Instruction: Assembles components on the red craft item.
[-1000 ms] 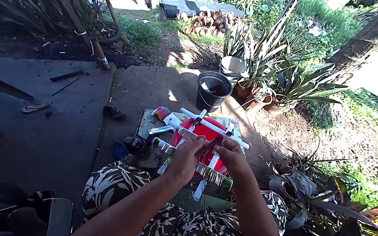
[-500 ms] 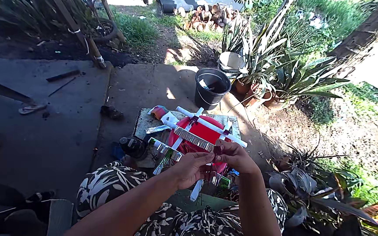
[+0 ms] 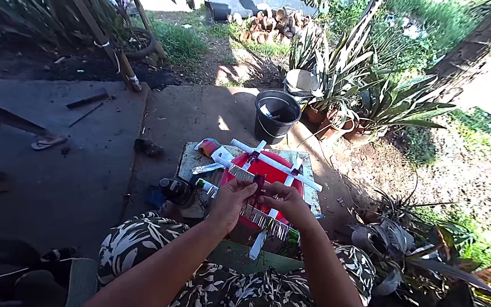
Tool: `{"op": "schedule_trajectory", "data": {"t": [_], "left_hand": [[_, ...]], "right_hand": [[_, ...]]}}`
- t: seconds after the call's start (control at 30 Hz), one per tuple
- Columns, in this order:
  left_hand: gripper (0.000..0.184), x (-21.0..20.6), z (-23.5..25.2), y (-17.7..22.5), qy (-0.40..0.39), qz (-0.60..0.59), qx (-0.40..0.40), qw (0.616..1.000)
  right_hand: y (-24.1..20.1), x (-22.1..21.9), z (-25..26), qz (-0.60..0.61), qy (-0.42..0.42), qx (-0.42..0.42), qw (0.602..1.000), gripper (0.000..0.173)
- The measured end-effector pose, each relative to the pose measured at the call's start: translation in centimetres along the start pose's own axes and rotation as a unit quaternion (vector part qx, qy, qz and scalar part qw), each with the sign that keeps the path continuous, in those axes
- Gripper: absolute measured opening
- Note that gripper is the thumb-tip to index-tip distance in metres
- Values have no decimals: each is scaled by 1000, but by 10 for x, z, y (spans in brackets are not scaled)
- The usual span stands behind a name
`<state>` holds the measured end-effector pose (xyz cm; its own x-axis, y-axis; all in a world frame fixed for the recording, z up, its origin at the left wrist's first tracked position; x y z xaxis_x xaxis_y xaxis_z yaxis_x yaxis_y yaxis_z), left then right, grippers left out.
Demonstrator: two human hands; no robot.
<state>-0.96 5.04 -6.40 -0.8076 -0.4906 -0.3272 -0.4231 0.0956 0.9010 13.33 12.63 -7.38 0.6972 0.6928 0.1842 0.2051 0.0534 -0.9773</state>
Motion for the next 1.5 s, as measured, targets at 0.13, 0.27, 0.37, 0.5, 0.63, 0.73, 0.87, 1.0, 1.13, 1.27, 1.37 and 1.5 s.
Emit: {"op": "schedule_trajectory", "data": {"t": [0.13, 0.27, 0.37, 0.5, 0.63, 0.73, 0.87, 1.0, 1.13, 1.27, 1.37, 1.5], "left_hand": [[10, 17, 1, 17, 17, 126, -130, 983], [14, 28, -8, 39, -5, 234, -250, 940], [15, 46, 0, 47, 4, 244, -235, 941], [22, 64, 26, 56, 26, 247, -97, 964], [28, 74, 59, 51, 21, 298, -44, 953], [34, 74, 83, 43, 9, 321, -31, 946], [37, 75, 108, 41, -20, 370, -82, 925], [35, 76, 125, 36, -17, 377, -87, 922], [35, 85, 141, 22, -7, 374, -46, 926], [35, 92, 148, 13, 25, 351, -16, 936], [33, 95, 149, 9, 39, 312, -23, 949], [30, 99, 147, 2, 64, 297, -14, 953]], "right_hand": [[0, -16, 4, -24, -34, -26, 999, 45], [4, -16, 4, -45, -58, -50, 996, 51], [1, -5, -9, -68, -57, -42, 995, 49], [-6, 15, -51, -52, -101, 9, 993, 44], [11, 19, -98, 26, -203, 47, 978, 45], [45, 5, -120, 67, -283, 12, 957, 46], [102, -27, -134, 101, -347, -107, 926, 43], [137, -46, -134, 117, -358, -166, 911, 40], [150, -45, -124, 173, -366, -188, 895, 41], [174, -44, -122, 225, -376, -189, 879, 38], [179, -40, -121, 238, -380, -187, 874, 39], [190, -40, -119, 251, -383, -190, 869, 40]]}}
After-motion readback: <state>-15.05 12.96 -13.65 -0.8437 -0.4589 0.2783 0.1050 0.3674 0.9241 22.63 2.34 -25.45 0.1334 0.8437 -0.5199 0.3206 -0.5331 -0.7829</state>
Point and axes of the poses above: each hand's wrist, its own z-axis towards the middle knuckle, its own x-axis out of the back of the hand, y = z × x, the point moved 6 cm from there along z, towards the middle knuckle, and after that the axes turned 7 degrees about -x, right-handed, at the moved point
